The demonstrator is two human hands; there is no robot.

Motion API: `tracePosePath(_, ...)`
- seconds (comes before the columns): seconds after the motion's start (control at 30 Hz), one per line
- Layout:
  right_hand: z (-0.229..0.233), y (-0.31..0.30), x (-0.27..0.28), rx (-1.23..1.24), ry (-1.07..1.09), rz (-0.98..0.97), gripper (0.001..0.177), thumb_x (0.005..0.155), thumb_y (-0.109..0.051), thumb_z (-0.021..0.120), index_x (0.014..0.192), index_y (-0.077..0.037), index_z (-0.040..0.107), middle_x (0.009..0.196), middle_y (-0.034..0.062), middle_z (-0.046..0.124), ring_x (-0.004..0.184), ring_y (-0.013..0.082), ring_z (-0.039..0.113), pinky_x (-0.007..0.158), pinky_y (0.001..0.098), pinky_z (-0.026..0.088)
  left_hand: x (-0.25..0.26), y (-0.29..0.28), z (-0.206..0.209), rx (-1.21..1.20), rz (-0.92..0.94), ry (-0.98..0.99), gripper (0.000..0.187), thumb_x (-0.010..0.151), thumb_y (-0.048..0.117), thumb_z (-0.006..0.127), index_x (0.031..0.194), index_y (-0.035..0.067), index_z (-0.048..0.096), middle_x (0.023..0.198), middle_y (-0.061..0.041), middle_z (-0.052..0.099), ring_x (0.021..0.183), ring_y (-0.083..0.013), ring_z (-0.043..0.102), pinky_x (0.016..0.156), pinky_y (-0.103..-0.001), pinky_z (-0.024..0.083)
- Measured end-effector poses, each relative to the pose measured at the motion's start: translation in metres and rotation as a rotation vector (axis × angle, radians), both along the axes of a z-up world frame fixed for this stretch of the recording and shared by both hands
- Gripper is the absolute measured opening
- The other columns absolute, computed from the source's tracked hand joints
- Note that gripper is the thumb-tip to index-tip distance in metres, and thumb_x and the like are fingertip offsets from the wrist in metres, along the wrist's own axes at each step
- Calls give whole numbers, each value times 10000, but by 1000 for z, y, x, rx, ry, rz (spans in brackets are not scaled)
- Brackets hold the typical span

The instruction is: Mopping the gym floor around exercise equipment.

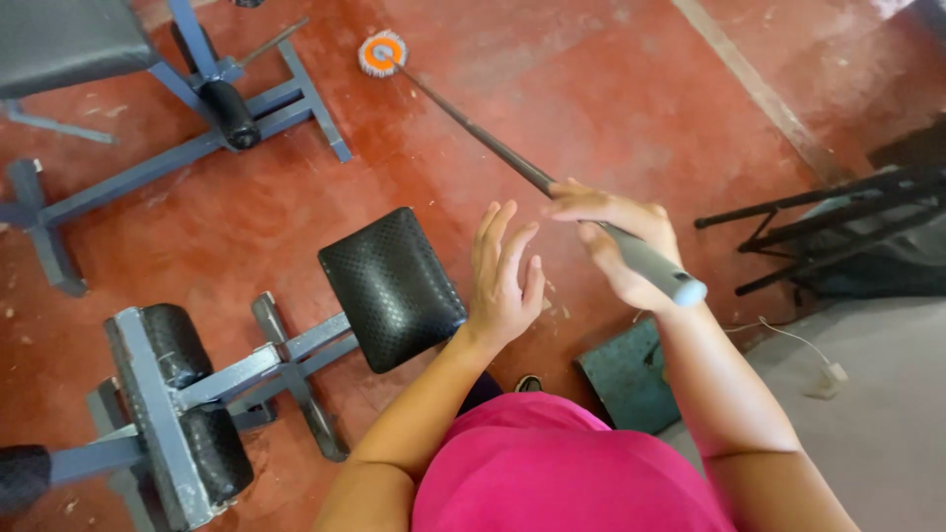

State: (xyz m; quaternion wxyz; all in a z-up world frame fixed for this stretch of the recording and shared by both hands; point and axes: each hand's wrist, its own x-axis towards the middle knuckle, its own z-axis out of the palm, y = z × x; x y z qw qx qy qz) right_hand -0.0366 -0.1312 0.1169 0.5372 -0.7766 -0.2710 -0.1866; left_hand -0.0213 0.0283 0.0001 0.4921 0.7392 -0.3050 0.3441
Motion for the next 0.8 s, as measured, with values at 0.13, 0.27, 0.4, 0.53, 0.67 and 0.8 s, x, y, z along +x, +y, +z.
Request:
tracePosePath(0.13, -28, 42, 79, 4, 27, 48, 244, 1061, -138, 563, 1050, 74, 685, 1170, 305, 694, 1246, 574, 589, 1044, 700, 420, 44, 41, -11, 55, 64, 43, 377, 946, 70, 588, 1320, 27, 604, 1459, -262, 507, 1386, -491, 479, 1151, -587, 391)
tracePosePath(0.27, -77, 64, 151, -104, 36, -9, 200, 1056, -130, 640, 980, 54, 663, 1219, 312, 685, 1241, 585, 563, 1045, 723, 353, 75, 70, -12, 76, 111, 116, 358, 943, 40, 580, 1299, 47, 622, 1444, -241, 518, 1376, -512, 476, 1113, -565, 421)
tracePosePath(0.4, -112, 73, 186, -195, 64, -62, 171, 1033, -149, 705, 974, 8, 675, 1210, 290, 695, 1232, 577, 565, 1041, 762, 321, 91, 83, -23, 129, 161, 125, 364, 932, 52, 593, 1292, 83, 645, 1454, -216, 522, 1380, -497, 473, 1130, -565, 393)
tracePosePath(0.53, -109, 70, 173, -205, 54, -74, 158, 1033, -138, 706, 951, -6, 674, 1184, 278, 708, 1225, 552, 589, 1084, 705, 326, 88, 83, -20, 135, 153, 136, 351, 936, 49, 592, 1279, 91, 654, 1458, -208, 522, 1382, -493, 476, 1126, -567, 398)
tracePosePath(0.67, -87, 46, 134, -222, 20, -86, 167, 1038, -151, 688, 932, -23, 684, 1135, 267, 720, 1193, 542, 620, 1102, 684, 339, 69, 63, -14, 123, 138, 104, 350, 921, 43, 608, 1264, 96, 658, 1435, -205, 533, 1373, -496, 484, 1118, -563, 409)
tracePosePath(0.8, -37, 15, 64, -282, -64, -103, 256, 1061, -198, 633, 868, -33, 668, 1044, 237, 735, 1101, 534, 679, 1080, 693, 385, 32, 34, -3, 89, 81, 92, 320, 926, 47, 607, 1239, 90, 661, 1443, -205, 533, 1389, -485, 483, 1125, -557, 411)
